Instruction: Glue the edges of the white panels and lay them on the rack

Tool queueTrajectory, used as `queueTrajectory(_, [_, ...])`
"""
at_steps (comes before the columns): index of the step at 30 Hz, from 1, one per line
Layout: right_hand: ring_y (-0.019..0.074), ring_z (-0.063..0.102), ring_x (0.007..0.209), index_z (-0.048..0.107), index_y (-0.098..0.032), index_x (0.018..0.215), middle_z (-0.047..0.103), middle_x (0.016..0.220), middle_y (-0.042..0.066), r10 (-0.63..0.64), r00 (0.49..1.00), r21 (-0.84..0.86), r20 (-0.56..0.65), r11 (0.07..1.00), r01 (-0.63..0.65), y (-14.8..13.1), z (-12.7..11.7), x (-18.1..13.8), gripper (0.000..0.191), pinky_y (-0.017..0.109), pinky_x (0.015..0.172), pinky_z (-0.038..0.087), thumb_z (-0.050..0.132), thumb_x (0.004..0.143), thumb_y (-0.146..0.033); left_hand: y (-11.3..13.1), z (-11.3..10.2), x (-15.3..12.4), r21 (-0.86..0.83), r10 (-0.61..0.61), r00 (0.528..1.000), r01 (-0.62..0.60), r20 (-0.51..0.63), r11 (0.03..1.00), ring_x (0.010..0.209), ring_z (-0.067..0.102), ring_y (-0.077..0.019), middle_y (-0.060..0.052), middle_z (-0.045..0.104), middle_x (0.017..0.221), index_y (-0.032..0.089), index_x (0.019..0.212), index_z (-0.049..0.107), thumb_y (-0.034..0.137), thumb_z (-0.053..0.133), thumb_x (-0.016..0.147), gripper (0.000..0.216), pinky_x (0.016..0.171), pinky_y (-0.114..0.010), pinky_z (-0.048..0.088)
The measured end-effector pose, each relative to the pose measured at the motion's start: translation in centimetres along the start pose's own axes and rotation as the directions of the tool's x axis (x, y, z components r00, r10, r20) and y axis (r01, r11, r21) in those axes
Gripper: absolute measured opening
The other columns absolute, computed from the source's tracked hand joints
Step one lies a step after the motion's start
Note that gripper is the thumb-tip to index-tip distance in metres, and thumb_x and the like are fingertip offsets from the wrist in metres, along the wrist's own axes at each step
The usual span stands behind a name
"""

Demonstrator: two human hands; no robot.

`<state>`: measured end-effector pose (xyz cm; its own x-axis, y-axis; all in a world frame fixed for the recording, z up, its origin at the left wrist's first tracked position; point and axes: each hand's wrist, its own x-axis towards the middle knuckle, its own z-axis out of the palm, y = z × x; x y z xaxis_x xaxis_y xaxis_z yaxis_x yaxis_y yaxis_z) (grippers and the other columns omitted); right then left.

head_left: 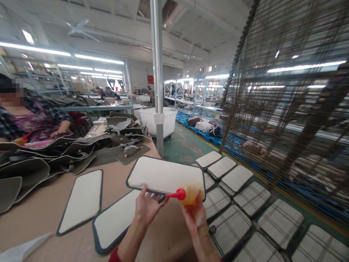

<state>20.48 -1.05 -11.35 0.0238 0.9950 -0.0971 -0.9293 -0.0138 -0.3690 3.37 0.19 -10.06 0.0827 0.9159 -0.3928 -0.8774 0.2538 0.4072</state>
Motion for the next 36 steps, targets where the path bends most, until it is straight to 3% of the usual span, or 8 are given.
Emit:
queueTrajectory(4, [0.0176,0.070,0.090,0.073,-0.022,0.095,0.077,0.093,0.003,-0.064,0.998,-0.008,0.003,0.998,0.064,-0.9,-0.6,0.6,0.038,0.032,0.087,0.055,0.081,0.066,-0.046,0.0,-3.2,-2.1,0.116,-0.261,0.950,0.244,0.172,0.963,0.104,0.065,-0.0383,-0.015,0.068,0.107,0.018,0.095,0.066,0.051,0.067,0.077,0.037,0.089,-0.051,0.048])
queueTrajectory(9, [0.0185,0.070,0.089,0.073,-0.022,0.096,0.077,0.092,0.002,-0.094,0.995,-0.036,-0.026,0.995,0.093,-1.4,-0.7,0.7,0.041,0.033,0.087,0.055,0.081,0.065,-0.047,0.8,-6.6,-4.3,0.539,-0.443,0.859,0.254,0.256,0.803,0.091,0.070,-0.0298,-0.017,0.065,0.122,0.021,0.111,0.070,0.041,0.078,0.070,0.046,0.066,-0.030,0.050])
queueTrajectory(12, [0.0193,0.071,0.087,0.073,-0.021,0.094,0.077,0.092,0.003,-0.086,0.996,-0.040,-0.036,0.996,0.084,-1.3,-0.6,0.5,0.039,0.033,0.083,0.057,0.081,0.065,-0.046,2.7,-3.9,-4.8,0.780,-0.440,0.848,0.051,0.296,0.623,0.070,0.070,-0.0232,-0.016,0.073,0.096,0.016,0.109,0.072,0.026,0.081,0.068,0.043,0.054,-0.025,0.044])
queueTrajectory(14, [0.0203,0.071,0.088,0.073,-0.021,0.096,0.077,0.095,0.004,-0.074,0.997,-0.054,-0.023,0.996,0.073,-1.1,-0.5,0.3,0.040,0.035,0.084,0.056,0.080,0.067,-0.047,4.4,-0.1,-3.8,0.774,-0.108,0.925,-0.236,0.365,0.587,0.065,0.065,-0.0170,-0.010,0.072,0.084,0.016,0.104,0.073,0.021,0.078,0.070,0.035,0.056,-0.023,0.043])
queueTrajectory(18, [0.0211,0.071,0.091,0.074,-0.021,0.095,0.077,0.095,0.004,-0.008,1.000,-0.087,0.001,0.996,0.009,-0.7,-0.6,-0.2,0.042,0.035,0.085,0.056,0.081,0.064,-0.049,6.5,7.6,0.6,0.776,0.361,0.856,-0.499,0.370,0.387,0.082,0.064,-0.0210,-0.008,0.071,0.083,0.016,0.082,0.073,0.002,0.076,0.058,0.028,0.073,-0.026,0.048])
queueTrajectory(21, [0.0217,0.071,0.093,0.074,-0.022,0.093,0.077,0.095,0.004,0.042,0.998,-0.098,0.036,0.994,-0.038,-0.7,-0.7,-0.6,0.041,0.035,0.086,0.057,0.083,0.062,-0.049,6.4,10.6,3.9,0.787,0.299,0.837,-0.538,0.458,0.303,0.099,0.062,-0.0238,-0.006,0.071,0.086,0.021,0.076,0.072,-0.001,0.074,0.056,0.030,0.084,-0.026,0.046])
queueTrajectory(25, [0.0204,0.072,0.091,0.074,-0.025,0.092,0.078,0.094,0.002,0.026,0.999,-0.055,0.026,0.998,-0.024,-0.8,-0.5,-1.3,0.038,0.034,0.083,0.058,0.083,0.063,-0.047,5.6,11.4,6.0,0.823,0.092,0.853,-0.521,0.514,0.228,0.069,0.062,-0.0200,0.000,0.067,0.060,0.024,0.066,0.070,0.008,0.073,0.062,0.017,0.066,-0.023,0.046])
queueTrajectory(36, [0.0217,0.072,0.089,0.072,-0.026,0.098,0.078,0.093,0.003,-0.203,0.979,-0.144,-0.031,0.970,0.197,-8.0,0.6,-4.0,0.039,0.038,0.085,0.057,0.079,0.067,-0.049,9.9,10.3,3.6,0.841,-0.176,0.823,-0.526,0.540,0.124,0.069,0.064,-0.0227,0.002,0.067,0.058,0.019,0.075,0.076,0.031,0.073,0.067,0.015,0.060,-0.023,0.048])
